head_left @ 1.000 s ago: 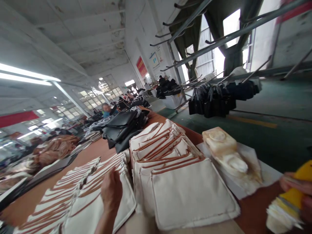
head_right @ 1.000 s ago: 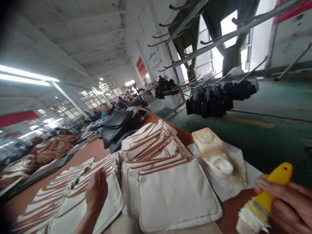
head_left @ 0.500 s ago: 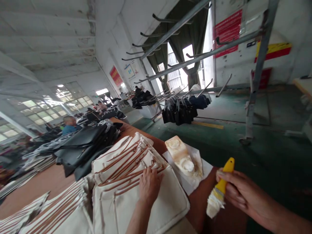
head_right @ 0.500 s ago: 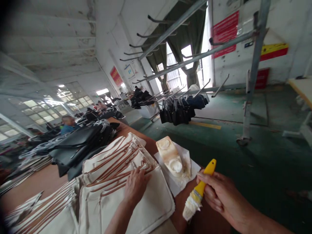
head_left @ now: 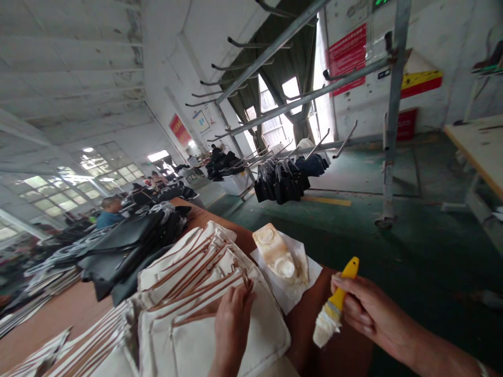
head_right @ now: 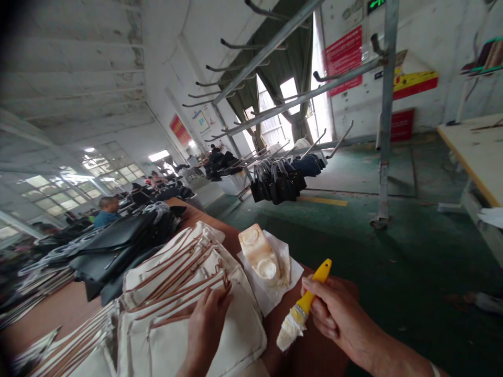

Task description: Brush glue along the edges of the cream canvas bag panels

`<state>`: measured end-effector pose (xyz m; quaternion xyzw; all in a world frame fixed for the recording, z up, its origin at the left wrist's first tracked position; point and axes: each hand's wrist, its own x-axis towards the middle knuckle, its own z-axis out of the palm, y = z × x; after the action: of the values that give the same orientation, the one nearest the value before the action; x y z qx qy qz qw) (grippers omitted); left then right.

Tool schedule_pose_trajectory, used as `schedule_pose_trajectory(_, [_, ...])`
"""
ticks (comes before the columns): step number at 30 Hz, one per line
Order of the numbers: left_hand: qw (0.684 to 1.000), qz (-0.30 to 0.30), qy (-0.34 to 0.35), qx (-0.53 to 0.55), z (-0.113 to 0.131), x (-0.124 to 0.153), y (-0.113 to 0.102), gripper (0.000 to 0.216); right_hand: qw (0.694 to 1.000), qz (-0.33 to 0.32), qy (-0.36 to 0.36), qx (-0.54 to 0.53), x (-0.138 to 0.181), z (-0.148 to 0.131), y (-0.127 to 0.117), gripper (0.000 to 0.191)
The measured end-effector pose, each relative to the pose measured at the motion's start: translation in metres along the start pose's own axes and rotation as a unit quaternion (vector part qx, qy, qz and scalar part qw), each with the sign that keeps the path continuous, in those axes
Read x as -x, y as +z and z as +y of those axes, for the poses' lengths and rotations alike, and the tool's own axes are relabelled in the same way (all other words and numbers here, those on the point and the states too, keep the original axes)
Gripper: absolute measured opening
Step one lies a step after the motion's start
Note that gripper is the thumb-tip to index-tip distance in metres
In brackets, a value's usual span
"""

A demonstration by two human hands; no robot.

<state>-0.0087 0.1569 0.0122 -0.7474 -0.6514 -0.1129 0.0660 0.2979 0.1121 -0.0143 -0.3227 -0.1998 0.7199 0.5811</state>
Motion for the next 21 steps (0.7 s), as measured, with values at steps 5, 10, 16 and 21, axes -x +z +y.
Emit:
schedule_pose_trajectory(5, [0.987, 0.159, -0.026, 0.025, -0.011, 0.061, -0.017, 0.018, 1.0, -0.005, -0.008, 0.014, 0.0, -0.012, -0.014, 0.031])
schedule_pose_trajectory(10, [0.989, 0.146, -0.034, -0.012, -0.001, 0.059, -0.03, 0.023, 1.0, -0.009, -0.001, -0.01, 0.004, -0.014, -0.004, 0.029])
schedule_pose_trajectory(16, [0.995, -0.089, -0.018, 0.03, -0.006, 0.002, -0.033, 0.027, 0.999, -0.016, 0.001, -0.033, 0.009, -0.014, -0.006, 0.028])
schedule_pose_trajectory(21, [0.984, -0.175, -0.042, -0.007, -0.015, -0.037, -0.008, 0.026, 0.997, 0.011, 0.035, -0.075, 0.006, -0.012, -0.011, 0.027])
